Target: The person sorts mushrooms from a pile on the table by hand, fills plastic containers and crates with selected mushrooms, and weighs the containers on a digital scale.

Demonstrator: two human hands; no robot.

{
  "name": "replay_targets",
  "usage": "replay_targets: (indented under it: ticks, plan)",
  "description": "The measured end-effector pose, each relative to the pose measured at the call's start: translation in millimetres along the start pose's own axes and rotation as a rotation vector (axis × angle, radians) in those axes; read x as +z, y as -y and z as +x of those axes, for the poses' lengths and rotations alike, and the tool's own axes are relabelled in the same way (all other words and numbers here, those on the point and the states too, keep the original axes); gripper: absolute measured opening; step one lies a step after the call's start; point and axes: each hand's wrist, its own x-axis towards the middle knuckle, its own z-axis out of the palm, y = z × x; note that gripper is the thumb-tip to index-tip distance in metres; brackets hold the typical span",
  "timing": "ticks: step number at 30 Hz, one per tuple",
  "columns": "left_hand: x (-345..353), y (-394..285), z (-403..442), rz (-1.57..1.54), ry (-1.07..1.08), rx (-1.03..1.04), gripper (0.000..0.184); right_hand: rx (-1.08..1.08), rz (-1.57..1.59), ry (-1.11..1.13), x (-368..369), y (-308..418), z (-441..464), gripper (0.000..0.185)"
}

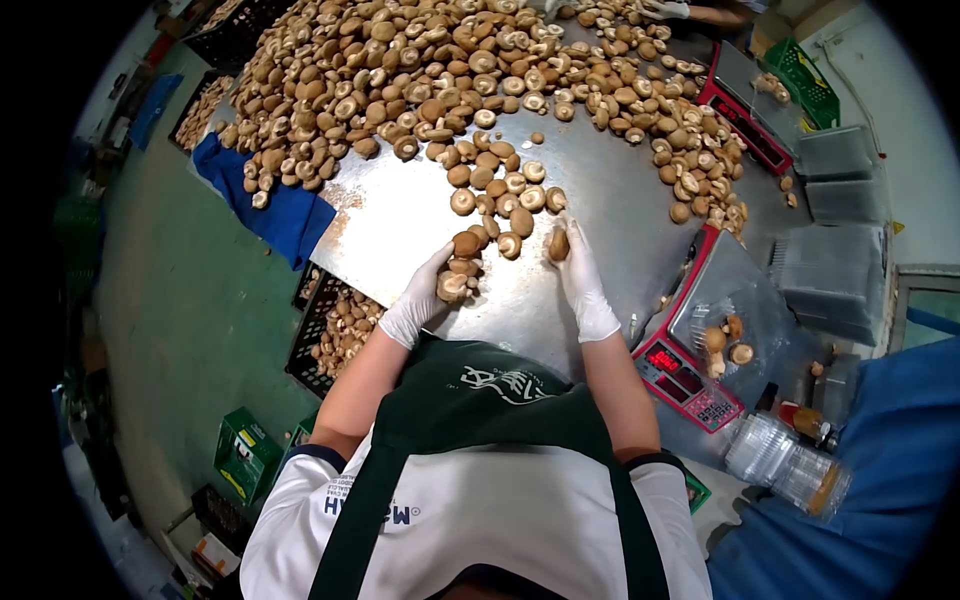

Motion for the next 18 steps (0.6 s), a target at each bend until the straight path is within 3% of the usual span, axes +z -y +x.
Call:
replay_targets:
  ticks: [3, 7, 9, 11, 12, 15, 16, 18]
  plan:
    - [-1, -2, -9, -0.148, 0.151, -0.057, 0.046, -0.128, -0.136, -0.132, 1, -9, 2, 0.052]
    - [15, -3, -24, -0.103, 0.066, -0.089, 0.048, -0.379, -0.480, -0.236, 4, -13, -6, 0.042]
    - [26, 0, -26, 0.034, 0.104, 0.055, 0.045, -0.481, -0.640, -0.233, 24, -4, -26, 0.039]
    - [30, 3, -26, 0.147, 0.154, 0.080, 0.043, -0.364, -0.633, 0.025, 33, -4, -42, 0.042]
    - [28, 8, -23, 0.310, 0.165, 0.083, 0.045, -0.204, -0.477, 0.100, 44, -5, -52, 0.046]
    - [51, 11, -34, 0.816, 0.113, 0.022, 0.057, -0.281, -0.458, 0.166, 42, -33, -59, 0.048]
    - [54, 18, -35, 0.777, 0.099, 0.078, 0.056, -0.346, -0.422, 0.160, 39, -39, -57, 0.045]
    - [56, 30, -35, 0.697, 0.071, 0.192, 0.055, -0.099, -0.164, 0.061, 26, -34, -65, 0.041]
